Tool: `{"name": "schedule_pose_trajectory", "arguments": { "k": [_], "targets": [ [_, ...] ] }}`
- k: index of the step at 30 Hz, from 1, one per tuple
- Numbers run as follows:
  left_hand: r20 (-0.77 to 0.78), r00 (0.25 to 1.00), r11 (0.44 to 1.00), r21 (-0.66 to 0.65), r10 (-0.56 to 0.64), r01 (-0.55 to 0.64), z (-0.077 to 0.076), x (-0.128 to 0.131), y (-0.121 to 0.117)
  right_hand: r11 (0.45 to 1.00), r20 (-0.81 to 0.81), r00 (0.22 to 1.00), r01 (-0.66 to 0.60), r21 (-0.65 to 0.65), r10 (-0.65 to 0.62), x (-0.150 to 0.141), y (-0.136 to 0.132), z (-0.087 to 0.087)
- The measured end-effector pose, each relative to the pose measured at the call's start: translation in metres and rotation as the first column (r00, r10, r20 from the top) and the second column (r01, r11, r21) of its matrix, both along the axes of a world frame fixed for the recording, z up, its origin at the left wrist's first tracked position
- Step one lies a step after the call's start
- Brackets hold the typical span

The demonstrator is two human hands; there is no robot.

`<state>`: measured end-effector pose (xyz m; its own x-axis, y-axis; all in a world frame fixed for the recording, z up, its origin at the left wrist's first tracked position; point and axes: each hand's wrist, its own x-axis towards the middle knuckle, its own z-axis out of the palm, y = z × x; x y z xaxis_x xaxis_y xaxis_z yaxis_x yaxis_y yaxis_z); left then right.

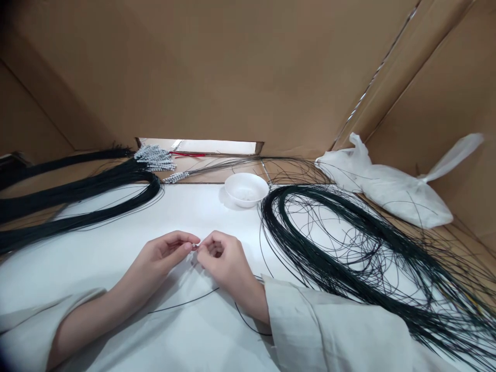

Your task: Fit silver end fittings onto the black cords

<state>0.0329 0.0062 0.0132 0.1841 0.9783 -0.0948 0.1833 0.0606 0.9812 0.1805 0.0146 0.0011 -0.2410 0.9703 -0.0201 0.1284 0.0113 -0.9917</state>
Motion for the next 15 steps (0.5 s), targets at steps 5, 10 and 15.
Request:
{"name": "schedule_pose_trajectory", "arguments": {
  "k": [5,10,15],
  "targets": [
    [-0.028,1.000,1.000,0.011,-0.004,0.004,-0.0014,-0.0005,0.0001,1.000,-0.002,1.000,-0.023,0.010,0.023,0.0010,0.0008,-0.0019],
    [-0.028,0.999,1.000,0.018,-0.015,0.015,-0.0046,-0.0017,0.0015,0.999,-0.001,0.999,-0.032,0.019,0.032,0.0015,0.0017,-0.0038],
    [-0.026,1.000,1.000,0.010,0.002,-0.001,-0.0043,-0.0016,0.0020,1.000,0.011,1.000,-0.021,0.012,0.021,0.0013,0.0016,-0.0038]
  ]
}}
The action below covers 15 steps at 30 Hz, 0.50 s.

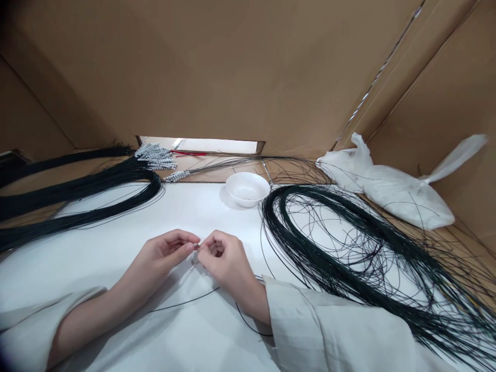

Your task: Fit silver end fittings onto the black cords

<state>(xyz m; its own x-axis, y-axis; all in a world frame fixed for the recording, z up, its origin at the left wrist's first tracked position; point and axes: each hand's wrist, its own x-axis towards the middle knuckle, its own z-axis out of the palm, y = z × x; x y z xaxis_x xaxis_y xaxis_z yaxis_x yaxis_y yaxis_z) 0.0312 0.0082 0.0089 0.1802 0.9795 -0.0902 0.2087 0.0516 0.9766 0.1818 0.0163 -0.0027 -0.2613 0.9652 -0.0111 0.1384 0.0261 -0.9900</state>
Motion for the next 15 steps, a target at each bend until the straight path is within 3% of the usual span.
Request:
{"name": "schedule_pose_trajectory", "arguments": {
  "k": [15],
  "targets": [
    [0.014,1.000,1.000,-0.019,0.013,-0.012,-0.0003,0.0003,0.0012,1.000,0.002,1.000,0.017,-0.023,-0.017,0.0000,-0.0008,0.0014]
  ]
}}
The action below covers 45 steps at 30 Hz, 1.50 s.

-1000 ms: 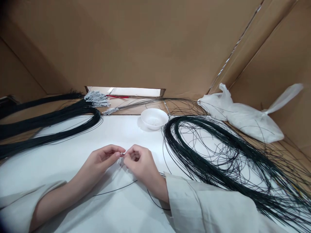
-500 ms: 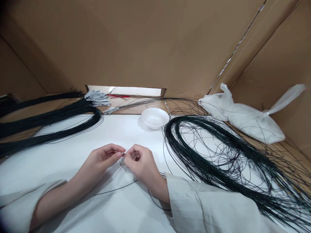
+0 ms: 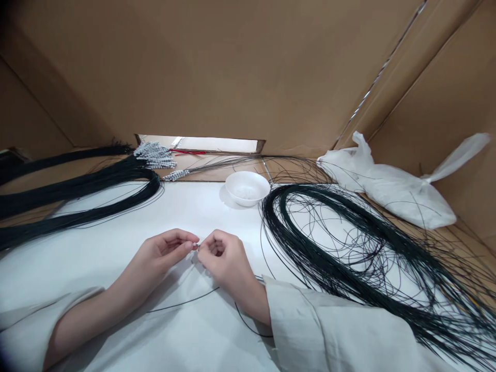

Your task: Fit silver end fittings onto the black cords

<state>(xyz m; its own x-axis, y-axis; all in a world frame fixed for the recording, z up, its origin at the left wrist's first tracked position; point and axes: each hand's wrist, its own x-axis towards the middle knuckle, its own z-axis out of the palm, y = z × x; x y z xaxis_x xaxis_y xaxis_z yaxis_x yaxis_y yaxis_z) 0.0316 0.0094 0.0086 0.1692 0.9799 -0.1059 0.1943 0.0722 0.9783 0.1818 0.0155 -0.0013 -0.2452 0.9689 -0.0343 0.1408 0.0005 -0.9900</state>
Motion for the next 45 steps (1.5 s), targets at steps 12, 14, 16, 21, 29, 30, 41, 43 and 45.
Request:
{"name": "schedule_pose_trajectory", "arguments": {
  "k": [12,14,16,21,29,30,41,43,45],
  "targets": [
    [0.070,0.998,1.000,0.006,0.002,-0.002,0.0037,0.0008,-0.0027,1.000,-0.005,1.000,0.006,-0.001,-0.006,-0.0008,-0.0002,0.0004],
    [0.087,0.996,1.000,-0.008,0.004,-0.003,0.0052,0.0013,-0.0028,1.000,-0.007,1.000,0.011,0.000,-0.011,-0.0009,-0.0005,0.0007],
    [0.110,0.994,0.999,-0.033,0.007,-0.003,0.0069,0.0020,-0.0028,1.000,-0.008,1.000,0.008,-0.003,-0.008,-0.0007,-0.0006,0.0006],
    [0.124,0.992,0.998,-0.056,0.005,0.002,0.0093,0.0028,-0.0028,1.000,-0.001,1.000,-0.008,0.002,0.008,-0.0001,0.0001,-0.0009],
    [0.091,0.996,0.999,-0.039,-0.002,0.005,0.0071,0.0017,-0.0027,1.000,0.005,1.000,-0.009,0.015,0.009,0.0004,-0.0002,-0.0019],
    [0.084,0.996,0.999,-0.035,-0.003,0.006,0.0072,0.0018,-0.0025,1.000,0.007,1.000,-0.010,0.013,0.010,0.0004,-0.0004,-0.0018],
    [0.051,0.998,1.000,-0.011,-0.020,0.020,0.0048,0.0013,-0.0029,1.000,0.024,1.000,-0.003,0.013,0.002,0.0002,-0.0003,-0.0009],
    [0.044,0.999,1.000,-0.006,-0.030,0.030,0.0048,0.0009,-0.0029,1.000,0.025,1.000,-0.005,0.012,0.005,0.0004,-0.0005,-0.0013],
    [0.042,0.999,0.999,-0.014,-0.031,0.031,0.0056,0.0009,-0.0029,1.000,0.028,1.000,-0.007,0.013,0.007,0.0004,-0.0005,-0.0016]
  ]
}}
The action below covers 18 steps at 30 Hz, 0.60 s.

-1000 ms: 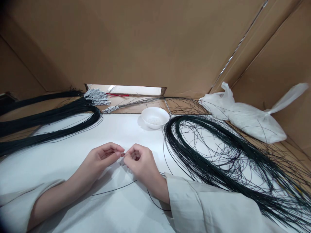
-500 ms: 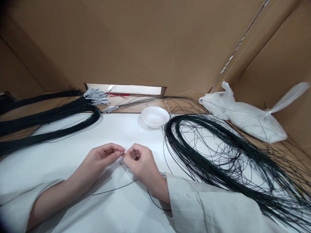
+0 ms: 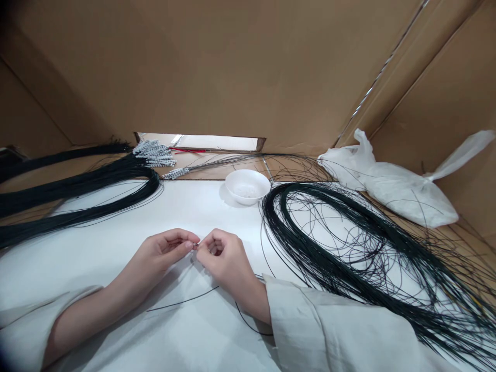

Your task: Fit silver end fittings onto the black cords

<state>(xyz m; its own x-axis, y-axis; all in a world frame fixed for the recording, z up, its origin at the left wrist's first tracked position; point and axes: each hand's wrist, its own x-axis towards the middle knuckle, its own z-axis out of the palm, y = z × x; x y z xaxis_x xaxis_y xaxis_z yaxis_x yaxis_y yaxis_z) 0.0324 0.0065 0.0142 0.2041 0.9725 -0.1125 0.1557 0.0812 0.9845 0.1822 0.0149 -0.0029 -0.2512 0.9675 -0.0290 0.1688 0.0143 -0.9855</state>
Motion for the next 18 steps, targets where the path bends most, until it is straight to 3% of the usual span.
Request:
{"name": "schedule_pose_trajectory", "arguments": {
  "k": [5,12,18],
  "targets": [
    [-0.045,0.999,1.000,0.019,0.004,-0.003,0.0006,0.0009,0.0004,1.000,0.005,1.000,0.002,-0.001,-0.002,-0.0011,0.0001,0.0008],
    [-0.268,0.961,0.967,0.256,0.063,0.008,-0.0032,-0.0003,-0.0035,1.000,0.027,1.000,-0.004,0.031,0.004,-0.0011,-0.0028,0.0018],
    [-0.403,0.903,0.934,0.358,0.149,0.005,-0.0053,-0.0008,-0.0066,0.994,-0.002,0.999,-0.045,0.096,0.045,0.0004,-0.0043,-0.0028]
  ]
}}
